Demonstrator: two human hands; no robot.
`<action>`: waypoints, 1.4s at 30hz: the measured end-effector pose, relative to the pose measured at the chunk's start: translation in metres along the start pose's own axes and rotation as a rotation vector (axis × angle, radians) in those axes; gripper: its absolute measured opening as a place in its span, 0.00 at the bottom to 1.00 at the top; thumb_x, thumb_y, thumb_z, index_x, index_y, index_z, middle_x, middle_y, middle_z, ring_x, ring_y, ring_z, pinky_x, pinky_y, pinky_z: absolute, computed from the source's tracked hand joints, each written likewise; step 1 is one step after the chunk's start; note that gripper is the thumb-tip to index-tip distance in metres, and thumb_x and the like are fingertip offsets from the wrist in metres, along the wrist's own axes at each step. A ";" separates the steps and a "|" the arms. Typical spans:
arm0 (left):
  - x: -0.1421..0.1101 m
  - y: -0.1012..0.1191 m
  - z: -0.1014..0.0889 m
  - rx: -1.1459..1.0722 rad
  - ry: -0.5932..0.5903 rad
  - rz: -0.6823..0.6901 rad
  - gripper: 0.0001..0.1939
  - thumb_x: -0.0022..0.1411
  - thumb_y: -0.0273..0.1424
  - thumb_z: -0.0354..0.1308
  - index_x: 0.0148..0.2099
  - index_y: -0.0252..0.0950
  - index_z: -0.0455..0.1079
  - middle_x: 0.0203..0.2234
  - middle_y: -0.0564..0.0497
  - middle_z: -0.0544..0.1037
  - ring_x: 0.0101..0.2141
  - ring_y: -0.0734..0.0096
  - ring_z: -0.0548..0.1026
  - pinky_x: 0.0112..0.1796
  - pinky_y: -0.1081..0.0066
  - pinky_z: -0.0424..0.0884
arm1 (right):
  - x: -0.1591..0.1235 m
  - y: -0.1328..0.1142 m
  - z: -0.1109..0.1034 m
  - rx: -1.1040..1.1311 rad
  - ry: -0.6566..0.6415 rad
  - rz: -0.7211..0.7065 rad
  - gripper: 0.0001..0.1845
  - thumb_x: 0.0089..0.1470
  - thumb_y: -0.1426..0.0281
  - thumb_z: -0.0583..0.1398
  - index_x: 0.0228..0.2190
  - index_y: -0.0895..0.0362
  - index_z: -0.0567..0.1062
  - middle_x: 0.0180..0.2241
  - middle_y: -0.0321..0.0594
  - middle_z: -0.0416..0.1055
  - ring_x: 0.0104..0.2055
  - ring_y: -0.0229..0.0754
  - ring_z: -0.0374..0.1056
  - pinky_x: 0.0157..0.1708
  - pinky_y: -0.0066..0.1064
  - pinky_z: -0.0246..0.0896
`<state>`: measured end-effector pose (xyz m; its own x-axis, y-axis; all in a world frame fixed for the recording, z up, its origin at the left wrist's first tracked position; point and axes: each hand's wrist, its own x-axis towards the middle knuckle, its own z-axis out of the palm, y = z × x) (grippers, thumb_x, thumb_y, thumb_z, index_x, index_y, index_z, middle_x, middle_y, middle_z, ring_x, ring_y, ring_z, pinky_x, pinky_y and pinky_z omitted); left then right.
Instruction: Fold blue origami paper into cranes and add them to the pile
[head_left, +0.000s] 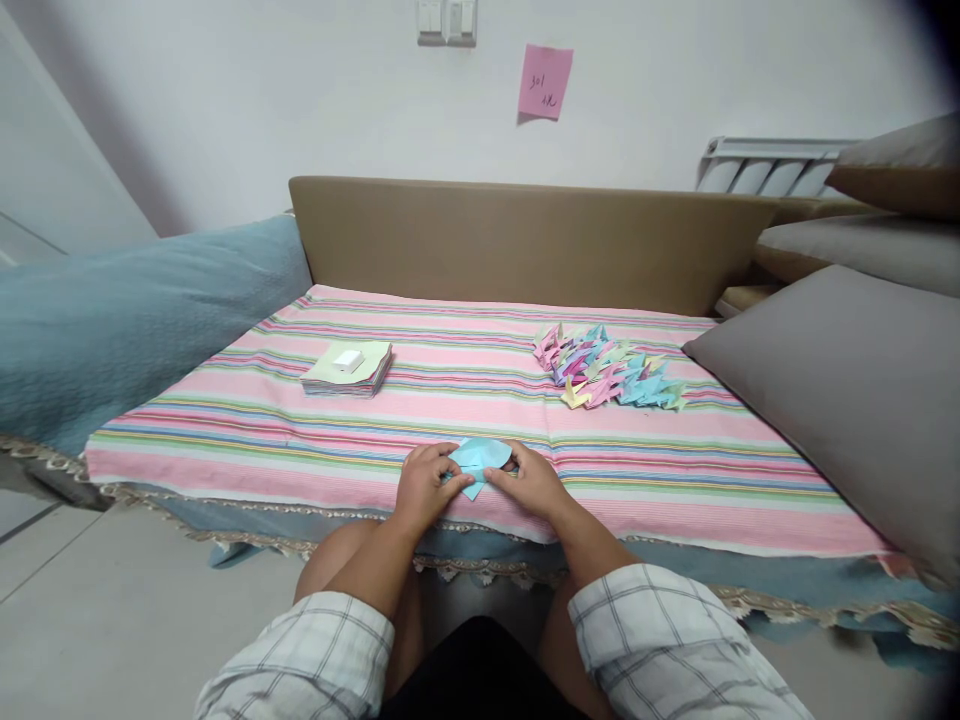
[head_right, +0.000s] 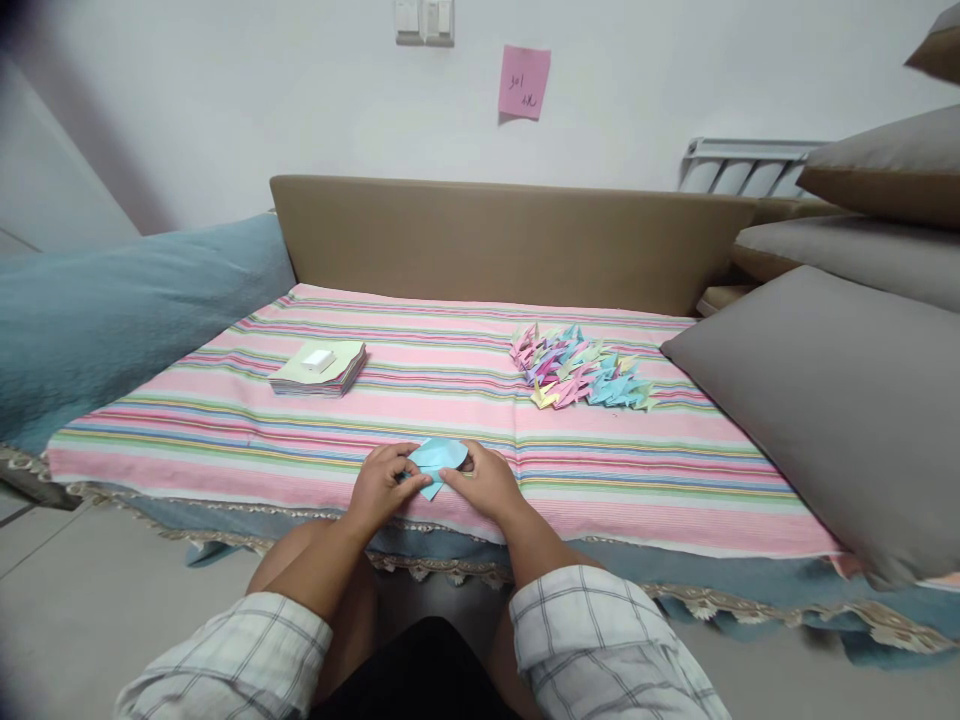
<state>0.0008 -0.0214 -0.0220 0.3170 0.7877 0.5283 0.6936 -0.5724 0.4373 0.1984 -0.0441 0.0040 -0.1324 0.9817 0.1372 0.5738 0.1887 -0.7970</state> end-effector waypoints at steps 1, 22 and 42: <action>0.000 0.000 0.000 0.002 0.000 -0.001 0.07 0.49 0.37 0.64 0.25 0.41 0.73 0.39 0.51 0.77 0.41 0.62 0.73 0.43 0.59 0.65 | 0.000 0.000 0.001 0.010 0.013 0.013 0.20 0.47 0.61 0.60 0.43 0.54 0.70 0.32 0.35 0.73 0.33 0.39 0.68 0.33 0.28 0.60; 0.000 -0.002 0.001 0.026 0.044 -0.015 0.08 0.51 0.36 0.62 0.26 0.39 0.69 0.39 0.49 0.77 0.41 0.62 0.73 0.43 0.59 0.65 | 0.003 0.000 0.008 -0.120 0.084 0.084 0.21 0.45 0.66 0.60 0.45 0.52 0.69 0.36 0.35 0.74 0.31 0.39 0.67 0.32 0.28 0.58; 0.001 -0.004 0.005 0.056 0.036 -0.040 0.09 0.50 0.35 0.63 0.23 0.38 0.69 0.39 0.49 0.77 0.40 0.61 0.73 0.43 0.58 0.65 | 0.005 0.002 0.011 -0.176 0.098 0.077 0.21 0.47 0.65 0.59 0.45 0.53 0.68 0.31 0.36 0.73 0.30 0.39 0.67 0.32 0.28 0.56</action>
<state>0.0013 -0.0176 -0.0267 0.2650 0.8006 0.5374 0.7405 -0.5259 0.4183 0.1898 -0.0393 -0.0037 -0.0082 0.9897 0.1428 0.7124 0.1060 -0.6937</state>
